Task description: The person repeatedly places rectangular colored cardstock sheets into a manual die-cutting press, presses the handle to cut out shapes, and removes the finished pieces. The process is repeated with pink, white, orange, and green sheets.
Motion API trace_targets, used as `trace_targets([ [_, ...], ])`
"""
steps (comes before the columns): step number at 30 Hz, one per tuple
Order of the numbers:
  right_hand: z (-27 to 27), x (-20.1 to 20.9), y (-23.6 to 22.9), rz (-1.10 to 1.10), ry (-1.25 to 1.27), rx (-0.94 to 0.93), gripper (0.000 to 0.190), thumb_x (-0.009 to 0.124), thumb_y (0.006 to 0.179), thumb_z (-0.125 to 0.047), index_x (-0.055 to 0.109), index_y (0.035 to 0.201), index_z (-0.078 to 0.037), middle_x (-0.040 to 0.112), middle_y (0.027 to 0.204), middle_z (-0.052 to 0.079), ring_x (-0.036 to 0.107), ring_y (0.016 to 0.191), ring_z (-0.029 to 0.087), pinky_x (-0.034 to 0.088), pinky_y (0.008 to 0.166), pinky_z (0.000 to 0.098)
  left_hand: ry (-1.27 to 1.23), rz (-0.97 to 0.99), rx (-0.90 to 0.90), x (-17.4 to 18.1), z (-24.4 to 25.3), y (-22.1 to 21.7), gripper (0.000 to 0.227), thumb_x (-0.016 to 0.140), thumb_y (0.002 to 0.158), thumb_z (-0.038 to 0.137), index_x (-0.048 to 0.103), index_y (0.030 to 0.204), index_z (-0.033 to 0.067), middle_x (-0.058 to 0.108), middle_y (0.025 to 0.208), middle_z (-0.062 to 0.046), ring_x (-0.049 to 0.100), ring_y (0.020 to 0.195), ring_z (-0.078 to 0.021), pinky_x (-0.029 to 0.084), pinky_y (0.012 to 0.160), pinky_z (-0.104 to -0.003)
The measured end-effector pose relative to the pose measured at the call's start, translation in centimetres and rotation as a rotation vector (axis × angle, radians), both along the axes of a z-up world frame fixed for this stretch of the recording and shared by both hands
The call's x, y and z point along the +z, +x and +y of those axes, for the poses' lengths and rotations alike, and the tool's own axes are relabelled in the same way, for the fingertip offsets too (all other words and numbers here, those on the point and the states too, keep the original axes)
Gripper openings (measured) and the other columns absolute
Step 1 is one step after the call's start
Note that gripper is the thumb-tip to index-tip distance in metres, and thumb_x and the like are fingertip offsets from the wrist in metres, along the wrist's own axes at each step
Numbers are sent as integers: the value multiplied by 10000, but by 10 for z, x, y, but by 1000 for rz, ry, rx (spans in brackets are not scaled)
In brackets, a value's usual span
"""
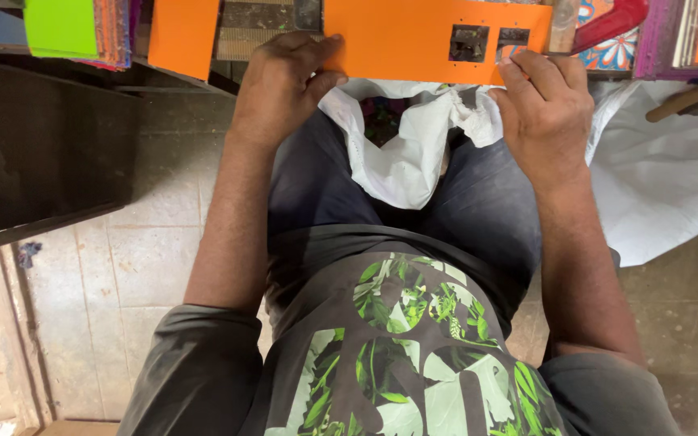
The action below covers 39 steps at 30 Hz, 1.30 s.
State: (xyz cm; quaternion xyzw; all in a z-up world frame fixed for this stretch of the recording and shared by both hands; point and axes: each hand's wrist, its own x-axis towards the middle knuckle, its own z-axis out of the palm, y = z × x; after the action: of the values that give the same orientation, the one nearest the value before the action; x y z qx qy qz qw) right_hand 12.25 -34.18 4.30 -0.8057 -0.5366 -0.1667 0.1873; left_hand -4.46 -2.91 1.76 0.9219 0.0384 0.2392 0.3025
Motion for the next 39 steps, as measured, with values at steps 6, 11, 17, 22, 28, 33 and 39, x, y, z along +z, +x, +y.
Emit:
trace_targets([
  [6,1,-4,1,21,21,-20,314,838,918,-8,740,1217,-18,693,1253,82,616,1098,280,550,979,387,39,-37,-37,3,4,-1,438,910,881,221,751,1224,0,725,918,-106,718,816,-253,581,743,-380],
  [11,0,-4,0,21,13,-25,322,844,917,-8,741,1221,-16,691,1247,81,617,1091,282,550,967,387,-1,47,-10,5,2,-1,449,911,870,233,759,1219,-3,709,857,-111,687,727,-248,557,677,-383],
  [17,3,-2,-1,-8,15,-40,328,846,901,-15,741,1211,-22,695,1244,69,622,1106,277,553,937,378,29,5,-20,3,3,-1,446,908,887,243,756,1226,-3,718,895,-107,705,761,-239,579,700,-373],
  [22,8,4,-4,-52,-2,-49,299,814,920,4,736,1207,-19,701,1234,59,628,1089,265,556,924,366,33,-29,-16,0,4,-1,416,893,912,241,755,1227,5,740,969,-110,739,846,-248,600,741,-361],
  [28,14,12,7,-123,-53,-7,235,724,956,15,705,1190,11,687,1176,71,617,1025,272,548,889,373,58,-55,-13,-6,10,8,396,904,906,222,762,1203,2,742,991,-137,734,847,-277,591,734,-380],
  [33,32,8,33,-196,-99,17,296,625,849,45,667,1142,57,663,1092,126,644,1029,330,543,775,385,116,-145,-35,-15,29,33,314,894,870,147,759,1124,20,722,1001,-147,712,896,-345,556,759,-448],
  [39,43,-5,54,-177,-180,-76,273,613,863,43,671,1128,8,656,1040,110,640,997,340,535,790,434,181,-157,-2,-29,45,58,261,897,875,193,757,1044,52,721,989,-121,696,901,-354,540,764,-464],
])
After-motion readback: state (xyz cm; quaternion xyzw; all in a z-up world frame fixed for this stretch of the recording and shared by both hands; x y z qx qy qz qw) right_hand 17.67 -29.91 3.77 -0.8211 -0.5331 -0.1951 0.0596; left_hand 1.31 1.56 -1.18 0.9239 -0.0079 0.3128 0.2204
